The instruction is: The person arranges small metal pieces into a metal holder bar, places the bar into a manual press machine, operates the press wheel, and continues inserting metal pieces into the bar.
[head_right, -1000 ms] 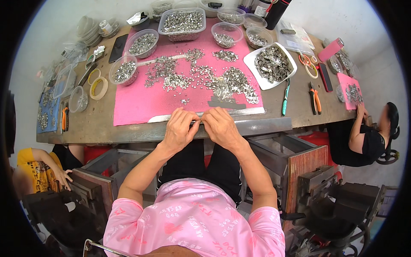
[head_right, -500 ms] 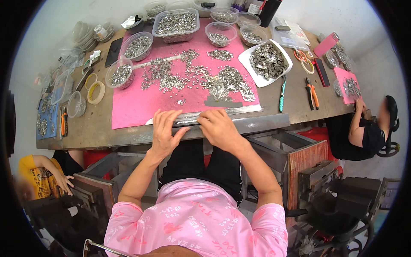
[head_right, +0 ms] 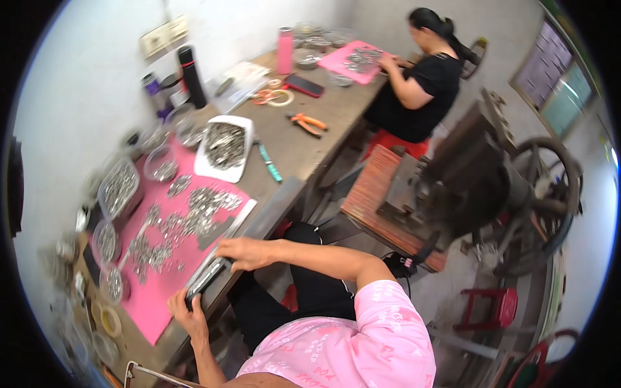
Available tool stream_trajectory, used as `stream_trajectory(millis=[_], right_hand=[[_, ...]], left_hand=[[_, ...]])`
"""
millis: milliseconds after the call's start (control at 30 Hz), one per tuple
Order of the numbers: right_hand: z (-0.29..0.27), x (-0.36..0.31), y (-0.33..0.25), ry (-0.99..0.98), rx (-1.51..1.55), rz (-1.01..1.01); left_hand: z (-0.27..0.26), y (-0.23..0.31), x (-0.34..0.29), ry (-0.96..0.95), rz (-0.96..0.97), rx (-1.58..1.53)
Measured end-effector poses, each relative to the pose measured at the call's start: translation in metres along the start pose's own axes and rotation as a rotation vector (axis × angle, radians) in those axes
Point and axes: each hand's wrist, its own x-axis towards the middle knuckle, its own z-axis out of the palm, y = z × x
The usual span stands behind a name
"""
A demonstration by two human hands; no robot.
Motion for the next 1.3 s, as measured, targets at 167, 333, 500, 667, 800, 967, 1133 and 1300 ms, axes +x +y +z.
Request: stream_trajectory(millis=[167, 333, 500, 667, 800, 967, 1133, 1300], right_hand=[[-0.045, -0.045, -0.036, 0.164, -0.019, 0.071], [-0.114, -0.154, -0.088, 0.417, -0.273, 0.332], [-0.141, -0.277, -0.146, 0.78, -0.466, 0.697], [-0.131, -0.34, -0.162, 1.04, -0.679, 0.865], [-0.113, -0.342, -0.137, 1.224, -0.629, 0.968], [-0.112, -0.326, -0.107, 1.241, -0.761, 0.927], [-0.111, -0.329, -0.115, 1.225, -1.033, 0.763], [-0.101, -0.372, -0.287, 1.577, -1.91, 0.467]], left_hand=[[0.015, 0.053, 0.038, -0.051, 0.059, -0.134], [0.107, 0.132, 0.094, -0.333, 0.252, -0.602], [0.232, 0.259, 0.097, -0.768, 0.093, -1.144], [0.324, 0.364, 0.086, -0.982, 0.209, -1.197], [0.367, 0.41, 0.074, -1.01, 0.259, -1.177], [0.402, 0.433, 0.062, -1.028, 0.329, -1.105], [0.393, 0.431, 0.057, -1.077, 0.441, -1.165], [0.343, 0.409, 0.062, -1.258, 0.336, -1.204]])
